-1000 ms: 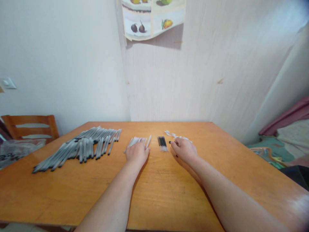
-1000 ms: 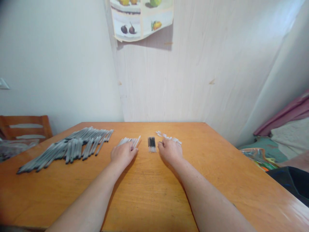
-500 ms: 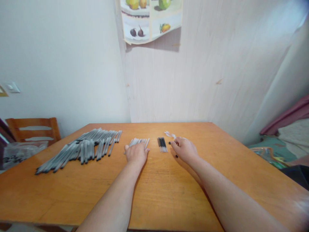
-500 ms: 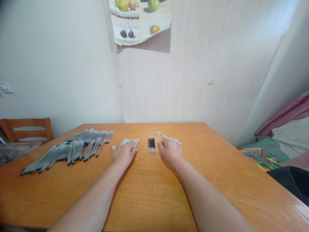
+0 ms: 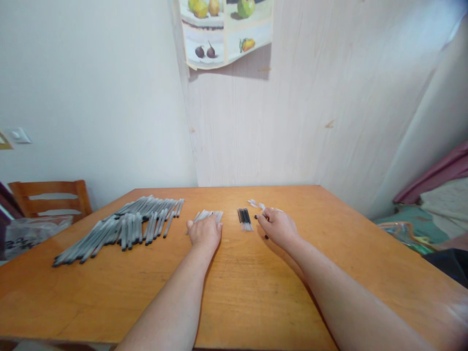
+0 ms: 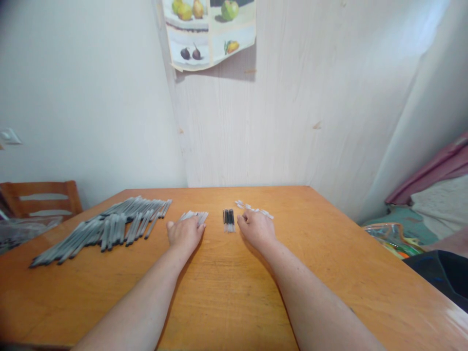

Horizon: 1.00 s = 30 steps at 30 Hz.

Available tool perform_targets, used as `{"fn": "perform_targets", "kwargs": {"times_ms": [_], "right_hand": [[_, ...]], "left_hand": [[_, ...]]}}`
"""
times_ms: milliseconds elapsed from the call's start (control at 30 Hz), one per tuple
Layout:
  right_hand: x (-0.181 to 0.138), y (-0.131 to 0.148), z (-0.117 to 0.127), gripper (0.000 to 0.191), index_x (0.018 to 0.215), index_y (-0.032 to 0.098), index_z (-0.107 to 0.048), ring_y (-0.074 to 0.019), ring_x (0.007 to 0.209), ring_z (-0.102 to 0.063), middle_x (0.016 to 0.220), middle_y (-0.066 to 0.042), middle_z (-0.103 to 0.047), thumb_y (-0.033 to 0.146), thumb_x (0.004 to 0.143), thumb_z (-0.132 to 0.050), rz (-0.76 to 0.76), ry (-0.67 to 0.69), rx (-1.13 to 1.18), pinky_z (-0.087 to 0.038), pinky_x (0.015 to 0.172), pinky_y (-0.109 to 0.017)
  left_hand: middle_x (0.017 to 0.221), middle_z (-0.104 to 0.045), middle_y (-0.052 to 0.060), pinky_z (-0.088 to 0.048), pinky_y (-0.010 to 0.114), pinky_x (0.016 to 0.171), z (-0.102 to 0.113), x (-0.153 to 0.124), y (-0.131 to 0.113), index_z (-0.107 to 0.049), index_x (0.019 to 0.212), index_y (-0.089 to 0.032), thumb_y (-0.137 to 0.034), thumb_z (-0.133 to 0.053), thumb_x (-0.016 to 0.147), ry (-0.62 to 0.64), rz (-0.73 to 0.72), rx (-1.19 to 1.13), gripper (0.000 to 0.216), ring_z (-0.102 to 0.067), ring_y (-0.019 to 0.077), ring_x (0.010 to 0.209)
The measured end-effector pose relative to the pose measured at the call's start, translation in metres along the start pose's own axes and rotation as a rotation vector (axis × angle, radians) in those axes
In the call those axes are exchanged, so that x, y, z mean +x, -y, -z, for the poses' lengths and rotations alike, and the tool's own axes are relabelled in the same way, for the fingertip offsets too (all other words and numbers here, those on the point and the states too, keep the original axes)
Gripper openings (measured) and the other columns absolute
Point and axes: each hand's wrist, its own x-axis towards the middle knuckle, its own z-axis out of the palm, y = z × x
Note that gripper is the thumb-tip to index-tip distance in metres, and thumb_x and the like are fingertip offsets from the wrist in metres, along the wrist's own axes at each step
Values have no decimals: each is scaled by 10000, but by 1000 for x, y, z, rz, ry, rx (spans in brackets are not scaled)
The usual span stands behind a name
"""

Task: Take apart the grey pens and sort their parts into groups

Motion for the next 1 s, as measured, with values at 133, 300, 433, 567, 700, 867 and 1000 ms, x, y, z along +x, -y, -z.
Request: {"fn": "perform_targets", "kwargs": {"times_ms": [133, 300, 433, 567, 700, 867, 1000], "right_hand": [[0, -1, 0, 361, 744, 212, -628, -167, 712, -571, 750, -51, -682, 472, 917, -446, 1, -9, 8, -248, 562, -263], [0, 0, 0, 364, 736, 210, -625, -157, 686, -559, 728, -46, -673, 469, 916, -444, 5, -9, 19, -232, 552, -266], [1, -1, 0, 362, 734, 210, -626, -152, 679, -558, 719, -43, -669, 467, 914, -446, 7, -17, 26, -225, 551, -263], [1, -3, 0, 360, 737, 210, -636, -151, 676, -553, 720, -44, -665, 451, 918, -440, -5, -20, 16, -227, 552, -263], [1, -4, 0, 357, 751, 211, -645, -152, 677, -550, 727, -45, -665, 445, 921, -436, -9, -25, 17, -226, 554, -261], [1, -4, 0, 356, 714, 205, -619, -149, 664, -547, 709, -45, -659, 445, 914, -448, 6, -29, 24, -211, 548, -262], [0, -4, 2, 349, 697, 204, -608, -137, 633, -541, 679, -36, -645, 437, 910, -457, 9, -30, 60, -202, 542, -261]], "left_hand": [[842, -715, 123, -298, 474, 902, 0, 1, 0, -694, 916, -260, -523, -458, 879, 27, 21, 11, 356, -647, 296, 876], [857, -722, 107, -310, 469, 897, 0, 1, 0, -691, 916, -248, -528, -454, 881, 19, 41, 27, 368, -639, 280, 888], [855, -721, 107, -325, 474, 891, 2, 0, -1, -687, 891, -237, -559, -452, 871, -7, 38, 0, 399, -636, 290, 907], [889, -718, 115, -357, 489, 875, 11, 2, 10, -683, 917, -225, -536, -370, 909, -68, 108, -83, 441, -641, 300, 894], [1025, -702, 158, -407, 485, 844, 18, 7, 39, -666, 1000, -206, -399, -392, 909, -164, 359, -174, 348, -626, 333, 982], [1153, -669, 172, -449, 523, 833, 7, 14, 71, -657, 1076, -214, -292, -428, 865, -104, 563, -310, 322, -599, 380, 1075], [1194, -652, 180, -463, 531, 848, -5, 17, 78, -661, 1120, -224, -285, -452, 847, -88, 609, -342, 350, -589, 390, 1106]]}}
